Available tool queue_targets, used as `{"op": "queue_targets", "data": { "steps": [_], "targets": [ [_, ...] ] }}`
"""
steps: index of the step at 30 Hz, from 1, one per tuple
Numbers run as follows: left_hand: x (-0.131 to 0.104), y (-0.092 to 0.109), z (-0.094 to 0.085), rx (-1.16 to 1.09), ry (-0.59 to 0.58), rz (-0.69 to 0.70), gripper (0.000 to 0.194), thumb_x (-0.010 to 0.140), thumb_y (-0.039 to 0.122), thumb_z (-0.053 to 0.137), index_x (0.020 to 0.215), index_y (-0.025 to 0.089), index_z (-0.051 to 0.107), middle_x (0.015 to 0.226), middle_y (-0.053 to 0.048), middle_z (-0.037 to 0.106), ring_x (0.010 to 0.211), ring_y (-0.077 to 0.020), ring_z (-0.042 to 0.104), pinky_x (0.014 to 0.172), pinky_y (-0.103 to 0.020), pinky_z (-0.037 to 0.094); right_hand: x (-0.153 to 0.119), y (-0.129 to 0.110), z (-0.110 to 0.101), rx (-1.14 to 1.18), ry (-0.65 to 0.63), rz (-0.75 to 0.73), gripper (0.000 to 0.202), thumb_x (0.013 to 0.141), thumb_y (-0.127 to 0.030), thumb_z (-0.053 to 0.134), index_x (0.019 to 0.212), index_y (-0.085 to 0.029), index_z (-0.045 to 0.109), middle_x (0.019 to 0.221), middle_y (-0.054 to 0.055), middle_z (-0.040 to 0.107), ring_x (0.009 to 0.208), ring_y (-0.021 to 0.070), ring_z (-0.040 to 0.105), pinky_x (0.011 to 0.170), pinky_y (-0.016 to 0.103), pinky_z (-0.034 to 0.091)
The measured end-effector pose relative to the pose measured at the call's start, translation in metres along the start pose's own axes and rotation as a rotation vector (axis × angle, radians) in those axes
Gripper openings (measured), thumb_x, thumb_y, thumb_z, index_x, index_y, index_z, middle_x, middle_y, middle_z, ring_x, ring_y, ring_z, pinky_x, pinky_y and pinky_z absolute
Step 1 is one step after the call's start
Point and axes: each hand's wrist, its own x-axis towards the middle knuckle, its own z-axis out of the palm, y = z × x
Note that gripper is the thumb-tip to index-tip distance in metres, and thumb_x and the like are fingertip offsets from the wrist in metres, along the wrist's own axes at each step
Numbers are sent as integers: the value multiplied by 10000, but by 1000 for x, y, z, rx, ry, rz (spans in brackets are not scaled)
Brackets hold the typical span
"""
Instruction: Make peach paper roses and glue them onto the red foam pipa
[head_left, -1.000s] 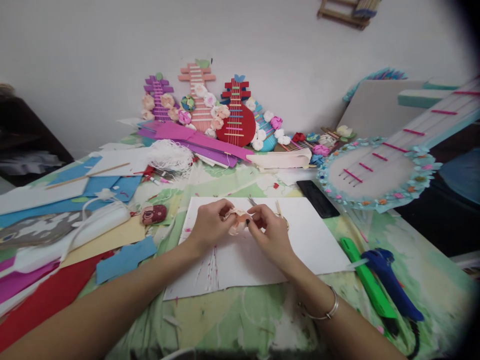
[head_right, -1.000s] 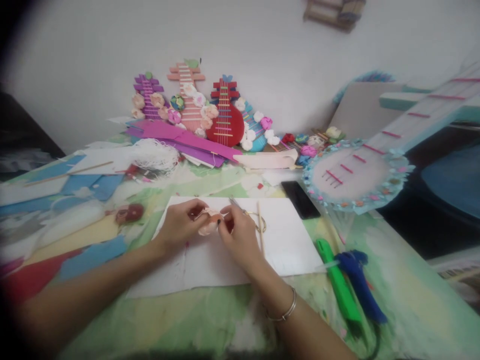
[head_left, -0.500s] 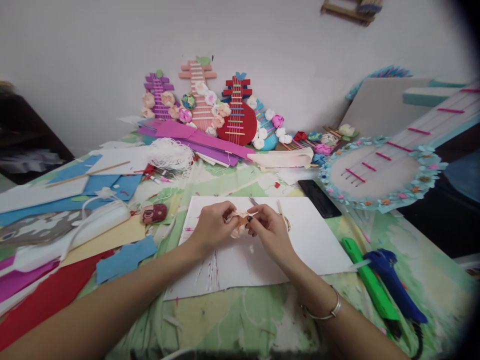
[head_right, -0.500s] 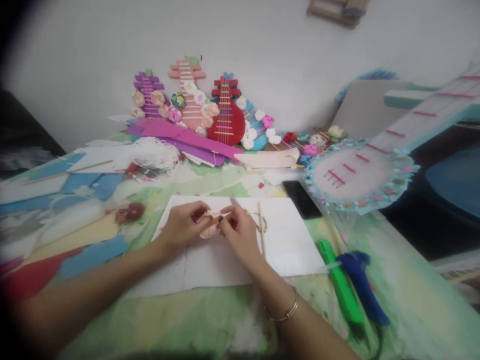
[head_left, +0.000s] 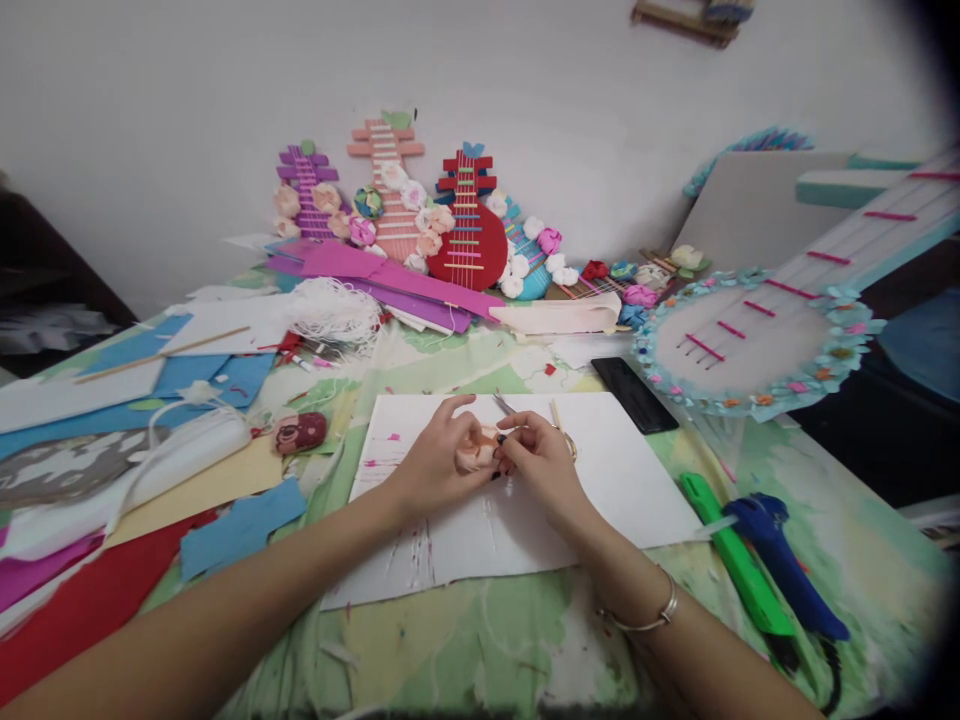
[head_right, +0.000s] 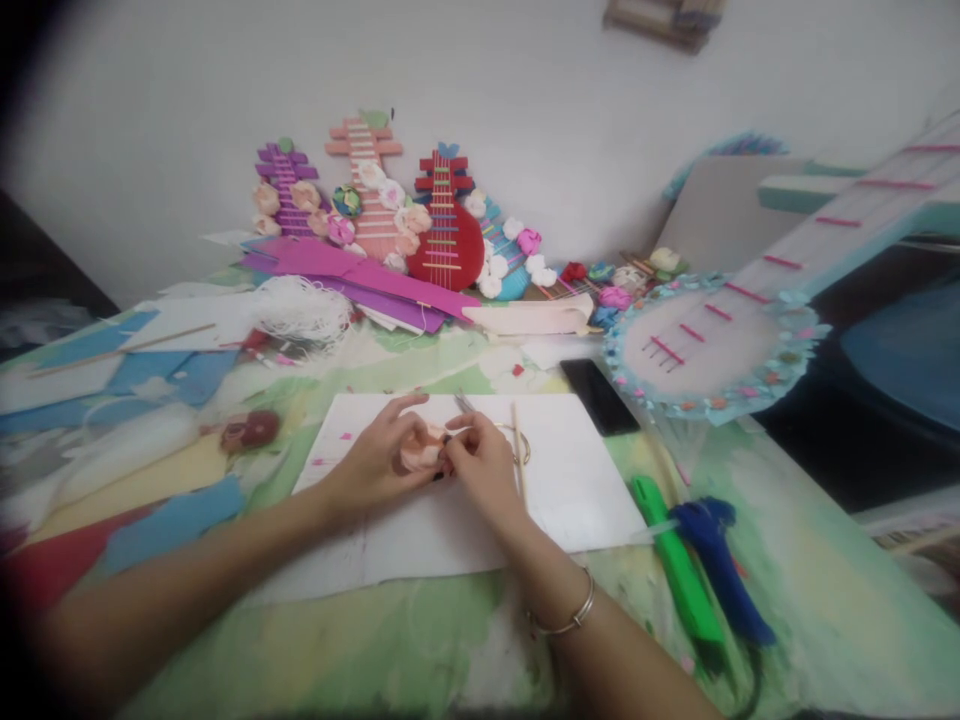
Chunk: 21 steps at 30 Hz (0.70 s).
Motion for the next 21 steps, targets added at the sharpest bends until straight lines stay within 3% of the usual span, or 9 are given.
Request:
{"op": "queue_targets", "data": {
  "steps": [5, 8, 13, 17, 19, 21],
  "targets": [
    [0, -1, 1, -12, -27, 17, 116, 741, 164, 642, 856, 175, 634, 1236, -141, 495, 1288, -289, 420, 966, -394, 463, -1, -1, 0, 25, -14, 16, 193, 705, -208, 532, 896, -183, 518, 543, -57, 572, 511, 108, 546, 533, 230, 439],
    [0, -1, 2, -3, -15, 45, 122, 764, 121, 580, 836, 174, 664, 1245, -140, 503, 1243, -261, 474, 952, -376, 472, 1, 2, 0, 29, -17, 17, 204, 703, -211, 532, 905, -184, 511, 534, -62, 564, 501, 108, 542, 525, 228, 436],
    [-1, -3, 3, -7, 9, 26, 114, 796, 175, 564, 798, 176, 679, 1193, -125, 578, 1154, -238, 547, 904, -365, 496, 0, -10, -12, -184, 69, -33, 211, 721, -225, 537, 928, -189, 542, 598, -41, 598, 497, 103, 540, 497, 218, 407],
    [-1, -3, 3, -27, 2, -27, 136, 805, 224, 572, 756, 173, 687, 1156, -118, 615, 1042, -215, 613, 867, -345, 513, -25, -56, -43, -425, 177, -171, 218, 778, -349, 553, 936, -200, 575, 689, -1, 624, 596, 135, 586, 555, 248, 440],
    [-1, -3, 3, -36, -11, -29, 137, 799, 220, 577, 738, 175, 690, 1153, -111, 621, 1037, -212, 618, 866, -337, 513, -48, -78, -68, -626, 317, -228, 261, 777, -402, 561, 956, -215, 593, 784, 27, 659, 671, 160, 615, 605, 271, 453],
    [-1, -3, 3, -42, -23, -31, 121, 782, 202, 586, 733, 178, 694, 1159, -102, 622, 1027, -209, 625, 871, -332, 512, -73, -87, -99, -868, 469, -196, 325, 768, -487, 544, 959, -234, 618, 845, 46, 679, 717, 191, 634, 637, 303, 455]
  ]
}}
